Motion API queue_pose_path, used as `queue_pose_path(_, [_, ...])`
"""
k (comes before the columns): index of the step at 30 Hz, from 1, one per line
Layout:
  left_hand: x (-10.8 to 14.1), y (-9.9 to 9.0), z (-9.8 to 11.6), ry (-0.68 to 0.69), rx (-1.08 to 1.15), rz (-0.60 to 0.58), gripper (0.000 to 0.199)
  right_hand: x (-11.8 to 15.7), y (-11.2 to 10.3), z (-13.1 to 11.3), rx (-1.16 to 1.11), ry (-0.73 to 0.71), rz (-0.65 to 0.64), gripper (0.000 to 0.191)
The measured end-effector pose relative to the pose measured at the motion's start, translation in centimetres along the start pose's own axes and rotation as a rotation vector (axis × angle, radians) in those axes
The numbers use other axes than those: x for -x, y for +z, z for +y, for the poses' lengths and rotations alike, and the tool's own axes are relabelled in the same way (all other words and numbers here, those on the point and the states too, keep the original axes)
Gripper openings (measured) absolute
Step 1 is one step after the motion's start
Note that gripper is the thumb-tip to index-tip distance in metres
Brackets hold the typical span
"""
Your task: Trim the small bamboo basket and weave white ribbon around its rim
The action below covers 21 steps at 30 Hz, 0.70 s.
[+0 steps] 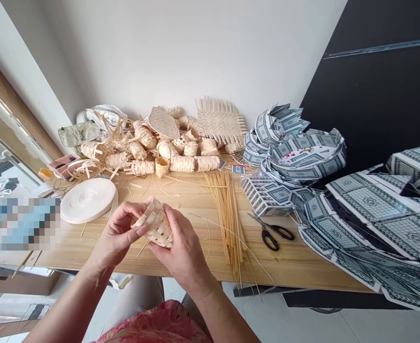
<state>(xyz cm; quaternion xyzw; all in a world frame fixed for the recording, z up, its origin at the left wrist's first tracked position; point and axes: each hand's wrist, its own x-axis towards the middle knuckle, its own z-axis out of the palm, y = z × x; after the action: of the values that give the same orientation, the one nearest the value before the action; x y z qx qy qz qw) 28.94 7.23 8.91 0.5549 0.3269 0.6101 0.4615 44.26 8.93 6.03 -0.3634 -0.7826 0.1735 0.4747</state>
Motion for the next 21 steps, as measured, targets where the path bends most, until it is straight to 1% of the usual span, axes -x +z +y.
queue_pose_path(4, [-0.07, -0.03, 0.10, -0.037, -0.025, -0.036, 0.020, -0.01, 0.04, -0.05, -0.017, 0.005, 0.014, 0.074])
queue_pose_path(8, [-0.18, 0.11, 0.18, -0.047, -0.035, -0.013, 0.019, -0.03, -0.08, -0.13, -0.038, 0.029, 0.009, 0.074])
queue_pose_path(12, [-0.27, 0.19, 0.28, -0.044, -0.024, -0.016, 0.019, 0.01, -0.06, -0.15, -0.054, 0.038, -0.001, 0.073])
queue_pose_path(17, [-0.21, -0.13, 0.19, -0.045, 0.010, 0.013, 0.020, 0.02, 0.22, -0.29, 0.013, 0.036, -0.020, 0.082])
queue_pose_path(19, [-0.12, -0.39, 0.01, -0.057, 0.051, 0.028, 0.019, 0.00, -0.09, -0.46, 0.032, 0.021, -0.049, 0.086])
queue_pose_path(21, [-0.03, -0.64, -0.23, -0.073, 0.095, 0.038, 0.017, 0.04, -0.75, -0.47, -0.006, 0.020, -0.083, 0.085])
